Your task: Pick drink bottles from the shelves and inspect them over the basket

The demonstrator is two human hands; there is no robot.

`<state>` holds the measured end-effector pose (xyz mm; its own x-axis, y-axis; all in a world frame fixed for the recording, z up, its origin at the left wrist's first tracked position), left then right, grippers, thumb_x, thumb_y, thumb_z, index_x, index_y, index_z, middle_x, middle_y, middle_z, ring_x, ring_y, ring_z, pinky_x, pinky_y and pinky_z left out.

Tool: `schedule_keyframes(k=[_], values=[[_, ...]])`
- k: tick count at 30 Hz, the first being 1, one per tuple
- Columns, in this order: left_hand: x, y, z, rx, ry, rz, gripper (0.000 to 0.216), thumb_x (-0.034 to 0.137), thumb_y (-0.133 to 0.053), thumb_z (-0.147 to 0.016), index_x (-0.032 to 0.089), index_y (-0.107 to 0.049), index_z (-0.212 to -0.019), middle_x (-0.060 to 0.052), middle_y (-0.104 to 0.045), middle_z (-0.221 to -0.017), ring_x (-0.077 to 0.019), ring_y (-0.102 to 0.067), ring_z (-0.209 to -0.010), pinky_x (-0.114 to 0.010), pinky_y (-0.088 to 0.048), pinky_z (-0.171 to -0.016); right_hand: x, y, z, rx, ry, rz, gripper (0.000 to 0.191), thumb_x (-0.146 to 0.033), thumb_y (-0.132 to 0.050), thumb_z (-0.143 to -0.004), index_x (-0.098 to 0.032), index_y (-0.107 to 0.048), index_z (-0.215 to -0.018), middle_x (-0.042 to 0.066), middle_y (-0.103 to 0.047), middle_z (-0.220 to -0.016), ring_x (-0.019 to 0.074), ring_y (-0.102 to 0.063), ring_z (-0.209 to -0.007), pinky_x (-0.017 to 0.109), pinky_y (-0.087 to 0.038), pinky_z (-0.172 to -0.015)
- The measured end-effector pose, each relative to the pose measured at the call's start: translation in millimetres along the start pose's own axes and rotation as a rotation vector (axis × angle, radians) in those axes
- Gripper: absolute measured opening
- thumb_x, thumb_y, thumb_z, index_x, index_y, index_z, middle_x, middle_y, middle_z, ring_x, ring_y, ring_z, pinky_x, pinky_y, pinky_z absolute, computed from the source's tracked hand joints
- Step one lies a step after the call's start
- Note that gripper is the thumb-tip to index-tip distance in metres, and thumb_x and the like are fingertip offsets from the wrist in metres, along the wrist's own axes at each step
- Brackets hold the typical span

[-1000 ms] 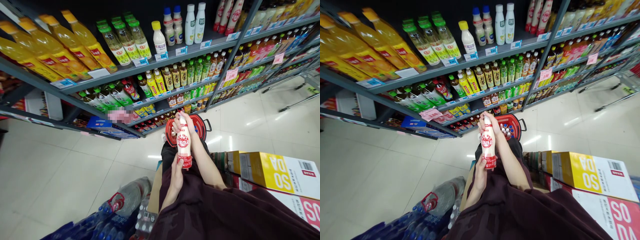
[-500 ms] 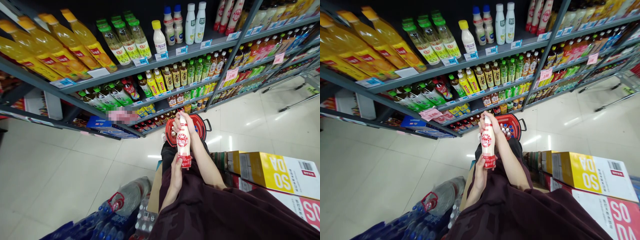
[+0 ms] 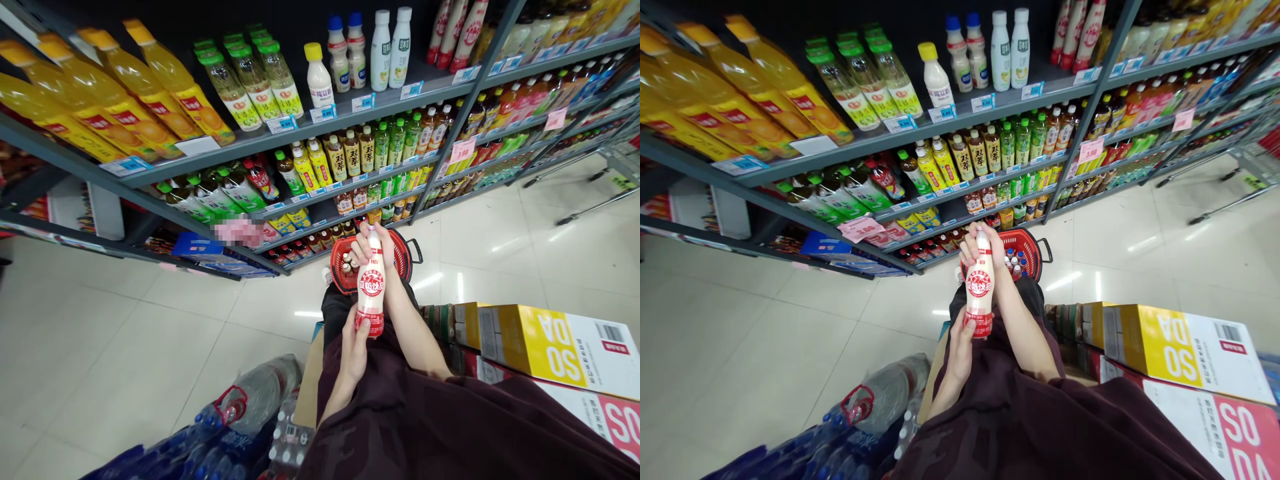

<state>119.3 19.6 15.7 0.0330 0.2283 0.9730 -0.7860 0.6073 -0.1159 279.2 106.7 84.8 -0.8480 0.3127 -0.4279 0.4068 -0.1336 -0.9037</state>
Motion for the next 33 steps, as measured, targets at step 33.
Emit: schedule_keyframes(k=[33], values=[[84, -9, 36, 0.329, -0.869, -0.736, 0.057, 0.015, -0.081, -0.080, 0.025, -0.056, -0.130, -0.011, -0.058, -0.124, -0.0259, -0.064, -0.113, -0.042, -0.061, -0.089, -46, 19, 2, 0.204, 0.176, 0.046, 0.041, -0.060, -0.048, -0.096, -0.026, -0.044, -0.073, -0.012, -0.031, -0.039, 0.0110, -0.031, -0.034, 0.021, -0.033, -0.037]])
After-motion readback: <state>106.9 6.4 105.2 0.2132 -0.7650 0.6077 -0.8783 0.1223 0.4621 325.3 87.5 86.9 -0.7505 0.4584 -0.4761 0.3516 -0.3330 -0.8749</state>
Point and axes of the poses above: each hand's wrist, its own z-axis away from the middle knuckle, its own y-axis out of the back of the hand, x = y × z, the point moved 10 cm from there along -z, towards the middle knuckle
